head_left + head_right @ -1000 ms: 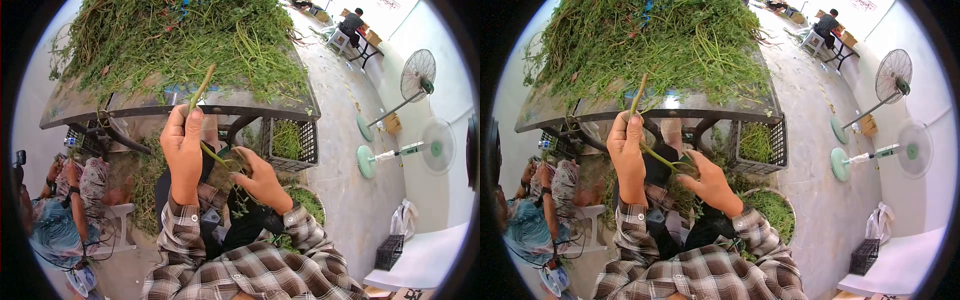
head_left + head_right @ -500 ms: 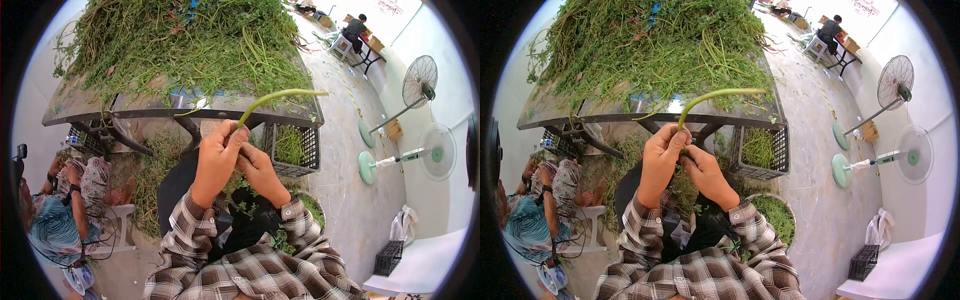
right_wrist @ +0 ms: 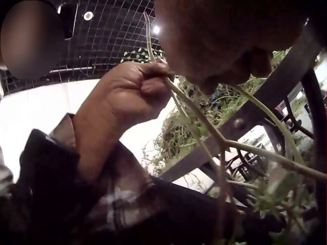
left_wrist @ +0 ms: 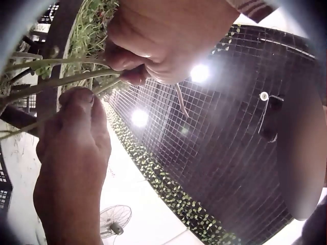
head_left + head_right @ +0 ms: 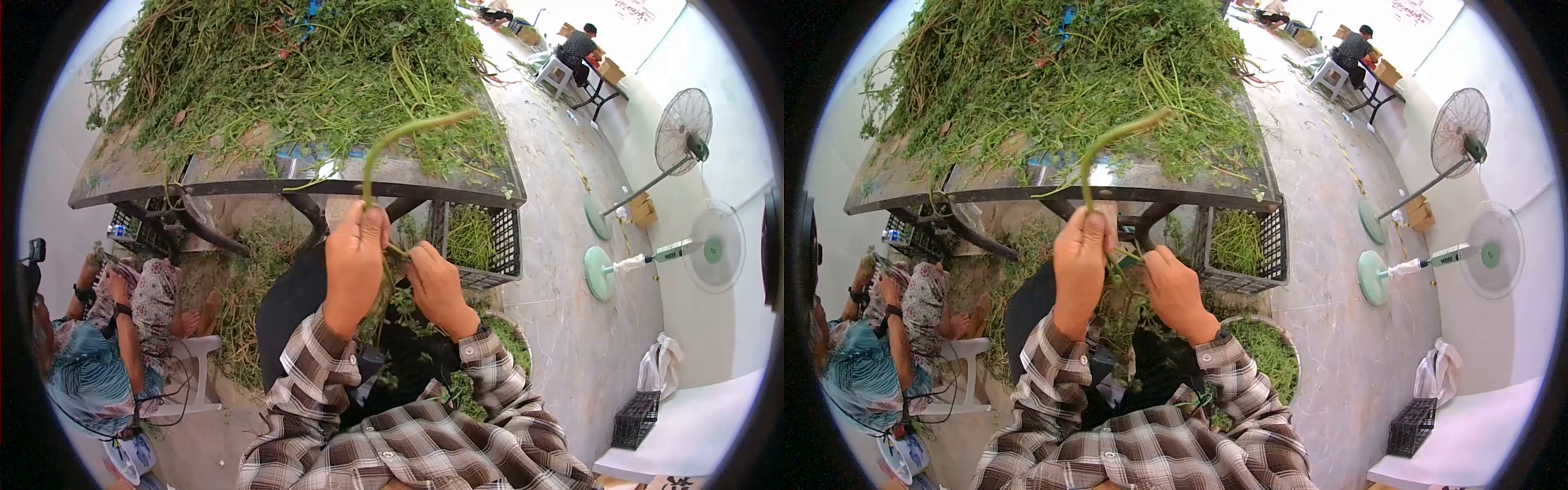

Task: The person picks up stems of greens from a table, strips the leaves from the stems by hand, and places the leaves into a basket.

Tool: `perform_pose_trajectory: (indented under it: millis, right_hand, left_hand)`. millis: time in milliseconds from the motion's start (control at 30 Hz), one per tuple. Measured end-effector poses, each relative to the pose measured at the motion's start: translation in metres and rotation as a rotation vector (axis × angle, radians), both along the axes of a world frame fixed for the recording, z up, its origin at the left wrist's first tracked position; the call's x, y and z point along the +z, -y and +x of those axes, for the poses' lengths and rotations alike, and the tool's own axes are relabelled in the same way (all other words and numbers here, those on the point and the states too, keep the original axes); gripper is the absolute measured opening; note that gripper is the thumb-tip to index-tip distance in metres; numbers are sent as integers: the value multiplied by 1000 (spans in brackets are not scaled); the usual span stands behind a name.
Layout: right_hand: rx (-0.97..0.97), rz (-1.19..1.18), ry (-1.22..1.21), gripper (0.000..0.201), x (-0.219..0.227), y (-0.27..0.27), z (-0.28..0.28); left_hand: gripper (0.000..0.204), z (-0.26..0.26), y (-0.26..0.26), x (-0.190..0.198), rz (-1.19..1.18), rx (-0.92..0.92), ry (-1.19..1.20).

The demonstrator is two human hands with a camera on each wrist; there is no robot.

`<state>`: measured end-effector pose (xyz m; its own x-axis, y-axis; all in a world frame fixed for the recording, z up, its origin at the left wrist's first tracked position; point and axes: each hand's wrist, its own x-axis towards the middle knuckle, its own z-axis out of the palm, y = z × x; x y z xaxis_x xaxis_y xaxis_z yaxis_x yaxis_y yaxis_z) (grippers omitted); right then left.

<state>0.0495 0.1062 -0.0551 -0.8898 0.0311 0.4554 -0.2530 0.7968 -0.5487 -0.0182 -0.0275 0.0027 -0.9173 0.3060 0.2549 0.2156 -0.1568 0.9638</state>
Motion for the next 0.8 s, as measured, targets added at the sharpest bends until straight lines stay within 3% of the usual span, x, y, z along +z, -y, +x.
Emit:
perform_pose_trajectory:
  millis: [100,633,733,800]
  right_hand:
    - [-48,26,15,8,-15,-13,14]
    - [-209,131,68,11,-48,-65,38]
    - [-236,142,72,10,-83,-87,35]
    - [-201,316,258,11,-149,-136,56]
  left_hand:
    - [31,-5,1,-1,135,32,22]
    - [31,2,-12,-18,115,-7,8]
    - [29,0,-14,-19,89,-20,12]
    - [26,-10,6,-5,187,357,-123]
